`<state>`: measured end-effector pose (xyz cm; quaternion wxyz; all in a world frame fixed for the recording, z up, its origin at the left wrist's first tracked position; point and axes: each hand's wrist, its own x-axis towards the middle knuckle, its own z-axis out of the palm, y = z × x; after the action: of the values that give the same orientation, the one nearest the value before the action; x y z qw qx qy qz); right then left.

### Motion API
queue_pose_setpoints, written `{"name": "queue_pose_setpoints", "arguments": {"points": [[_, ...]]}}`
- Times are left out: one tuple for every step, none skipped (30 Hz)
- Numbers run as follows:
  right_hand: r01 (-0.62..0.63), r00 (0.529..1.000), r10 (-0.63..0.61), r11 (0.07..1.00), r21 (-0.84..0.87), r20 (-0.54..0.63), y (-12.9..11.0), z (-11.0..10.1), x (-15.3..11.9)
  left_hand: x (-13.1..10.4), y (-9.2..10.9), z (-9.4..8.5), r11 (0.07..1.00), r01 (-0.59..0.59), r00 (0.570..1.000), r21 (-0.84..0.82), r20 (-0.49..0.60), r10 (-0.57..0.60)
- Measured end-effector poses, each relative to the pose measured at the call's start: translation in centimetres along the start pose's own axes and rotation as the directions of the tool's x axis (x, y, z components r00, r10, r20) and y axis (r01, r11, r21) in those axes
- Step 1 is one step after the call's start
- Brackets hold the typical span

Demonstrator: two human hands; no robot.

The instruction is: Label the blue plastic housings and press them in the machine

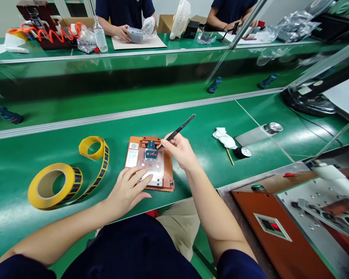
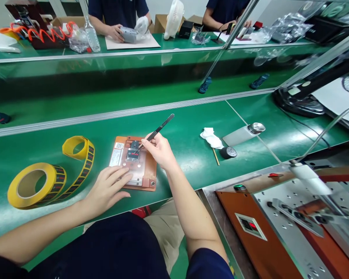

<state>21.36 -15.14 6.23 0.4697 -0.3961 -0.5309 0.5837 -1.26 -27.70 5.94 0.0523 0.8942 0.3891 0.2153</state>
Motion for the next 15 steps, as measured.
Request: {"name": "queue_pose_setpoints", "arguments": {"points": [[0.001,1.000,-0.001,1.000,-0.006,-0.004,0.01,0.02,-0.05,-0.02,0.03,0.29,1.000,0.010,1.000,0.005,-0.006,-0.010],[0.001,1.000,-0.001,1.000,-0.009,-0.007,0.05,0.05,-0.10,-0.03,0.03,0.42,1.000,0.018,1.000,0.008,-0.009,-0.018],[0.001,1.000,-0.001,1.000,-0.008,-0.009,0.09,0.07,-0.15,-0.04,0.02,0.42,1.000,0.022,1.000,0.010,-0.011,-0.022],[0.000,1.000,0.000,1.000,-0.004,-0.010,0.13,0.10,-0.18,-0.05,0.03,0.36,1.000,0.026,1.000,0.011,-0.014,-0.025],[-0.002,1.000,0.002,1.000,0.000,-0.011,0.17,0.12,-0.21,-0.07,0.04,0.28,1.000,0.028,0.999,0.012,-0.016,-0.028],[-0.003,1.000,0.003,1.000,0.003,-0.012,0.19,0.15,-0.22,-0.11,0.06,0.22,0.999,0.030,0.999,0.012,-0.016,-0.030],[-0.005,1.000,0.005,1.000,0.004,-0.012,0.20,0.17,-0.23,-0.15,0.08,0.19,0.999,0.032,0.999,0.014,-0.015,-0.032],[-0.008,1.000,0.008,1.000,0.004,-0.012,0.19,0.19,-0.24,-0.19,0.10,0.20,0.999,0.034,0.999,0.016,-0.012,-0.034],[-0.009,1.000,0.009,1.000,0.001,-0.012,0.18,0.20,-0.24,-0.24,0.12,0.24,0.999,0.036,0.999,0.018,-0.008,-0.036],[-0.008,1.000,0.008,1.000,-0.001,-0.011,0.16,0.21,-0.25,-0.28,0.12,0.30,0.999,0.038,0.999,0.022,-0.005,-0.038],[-0.006,1.000,0.005,1.000,-0.004,-0.008,0.15,0.21,-0.26,-0.32,0.12,0.37,0.999,0.037,0.999,0.026,-0.003,-0.037],[-0.001,1.000,0.001,1.000,-0.006,-0.006,0.15,0.21,-0.27,-0.35,0.12,0.42,0.999,0.036,0.999,0.031,-0.003,-0.036],[0.007,1.000,-0.007,1.000,-0.008,-0.004,0.17,0.20,-0.28,-0.37,0.11,0.46,0.999,0.032,0.999,0.036,-0.004,-0.032],[0.014,1.000,-0.014,1.000,-0.010,-0.004,0.19,0.20,-0.30,-0.38,0.11,0.47,0.999,0.026,1.000,0.041,-0.006,-0.026],[0.020,1.000,-0.020,1.000,-0.012,-0.005,0.22,0.19,-0.31,-0.38,0.11,0.45,0.999,0.020,1.000,0.046,-0.009,-0.020]]}}
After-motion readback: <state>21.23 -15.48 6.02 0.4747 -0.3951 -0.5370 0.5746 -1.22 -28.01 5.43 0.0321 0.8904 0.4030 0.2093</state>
